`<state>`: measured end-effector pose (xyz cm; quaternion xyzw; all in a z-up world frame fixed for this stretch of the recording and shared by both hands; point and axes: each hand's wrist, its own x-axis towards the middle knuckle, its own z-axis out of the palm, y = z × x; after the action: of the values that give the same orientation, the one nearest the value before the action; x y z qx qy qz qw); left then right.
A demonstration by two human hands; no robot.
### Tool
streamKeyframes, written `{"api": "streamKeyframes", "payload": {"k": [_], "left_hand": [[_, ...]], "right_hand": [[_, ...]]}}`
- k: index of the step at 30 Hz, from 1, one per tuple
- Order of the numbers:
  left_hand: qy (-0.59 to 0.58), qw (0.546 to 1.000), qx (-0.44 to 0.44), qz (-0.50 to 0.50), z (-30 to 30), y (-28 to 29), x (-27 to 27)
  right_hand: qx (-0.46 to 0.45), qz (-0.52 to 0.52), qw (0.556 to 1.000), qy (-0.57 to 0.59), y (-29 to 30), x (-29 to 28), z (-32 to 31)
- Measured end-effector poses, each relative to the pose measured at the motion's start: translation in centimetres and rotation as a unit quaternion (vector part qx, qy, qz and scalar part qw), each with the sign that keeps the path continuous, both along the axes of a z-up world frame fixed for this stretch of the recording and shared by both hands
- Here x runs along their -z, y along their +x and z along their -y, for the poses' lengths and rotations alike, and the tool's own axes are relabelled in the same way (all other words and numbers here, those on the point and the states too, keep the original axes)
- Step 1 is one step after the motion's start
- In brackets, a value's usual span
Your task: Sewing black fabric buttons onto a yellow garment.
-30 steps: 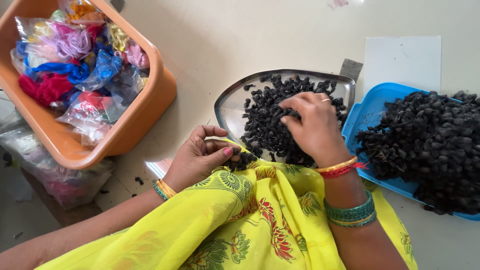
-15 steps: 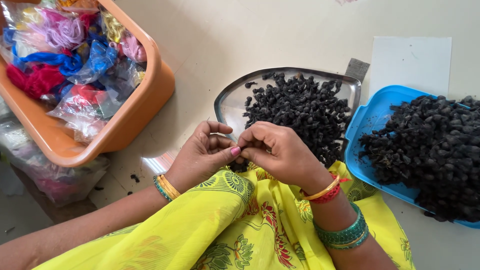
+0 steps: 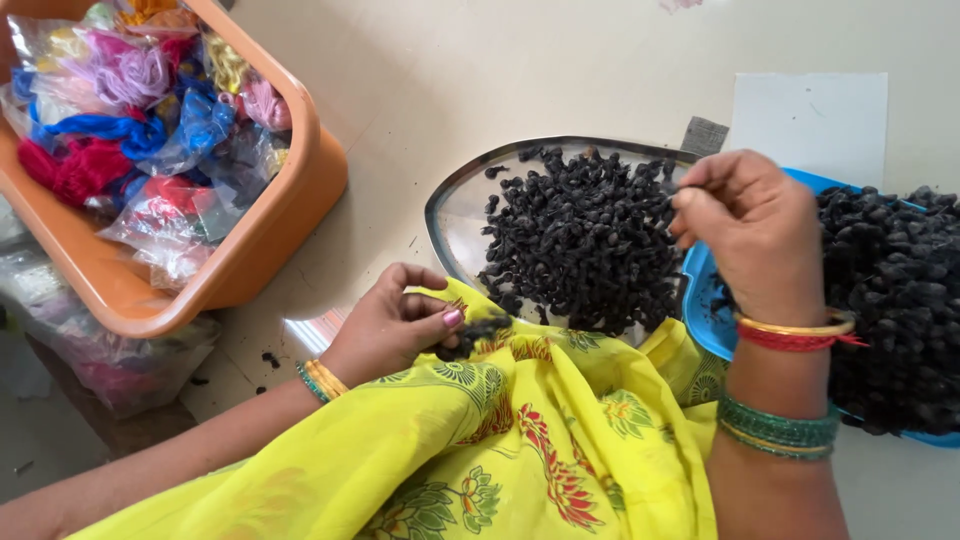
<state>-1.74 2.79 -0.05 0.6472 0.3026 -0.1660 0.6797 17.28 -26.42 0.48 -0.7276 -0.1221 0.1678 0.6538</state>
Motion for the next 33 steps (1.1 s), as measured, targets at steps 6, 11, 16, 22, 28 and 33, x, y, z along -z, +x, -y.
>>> {"api": "streamKeyframes", "payload": {"k": [6, 11, 16, 22, 28, 33], "left_hand": [[-0.07, 0.991, -0.072, 0.085, 1.1, 1.0, -2.4], [-0.132, 0.977, -0.125, 0.109, 0.6, 1.3, -1.8], [-0.171, 0.968, -0.156, 0.099, -0.3, 0.9, -0.6], [-0.141, 0.976, -0.112, 0.125, -0.3, 0.7, -0.5], [-0.04, 0.982, 0.076, 0.169, 0.8, 1.1, -4.0], [-0.161, 0.968, 0.111, 0.154, 1.3, 0.6, -2.5]], "right_hand": [[-0.077, 0.191, 0.946, -0.249, -1.5, 0.6, -3.8], [-0.138, 0.215, 0.963, -0.087, -4.8, -1.0, -7.1], [-0.212, 0.118, 0.968, 0.055, -7.5, -2.6, -10.4], [-0.206, 0.254, 0.945, -0.012, -8.1, -2.3, -10.8], [-0.198, 0.112, 0.971, 0.073, -7.7, -2.4, -9.4], [-0.211, 0.019, 0.966, 0.151, -7.1, -2.2, -8.1]]}}
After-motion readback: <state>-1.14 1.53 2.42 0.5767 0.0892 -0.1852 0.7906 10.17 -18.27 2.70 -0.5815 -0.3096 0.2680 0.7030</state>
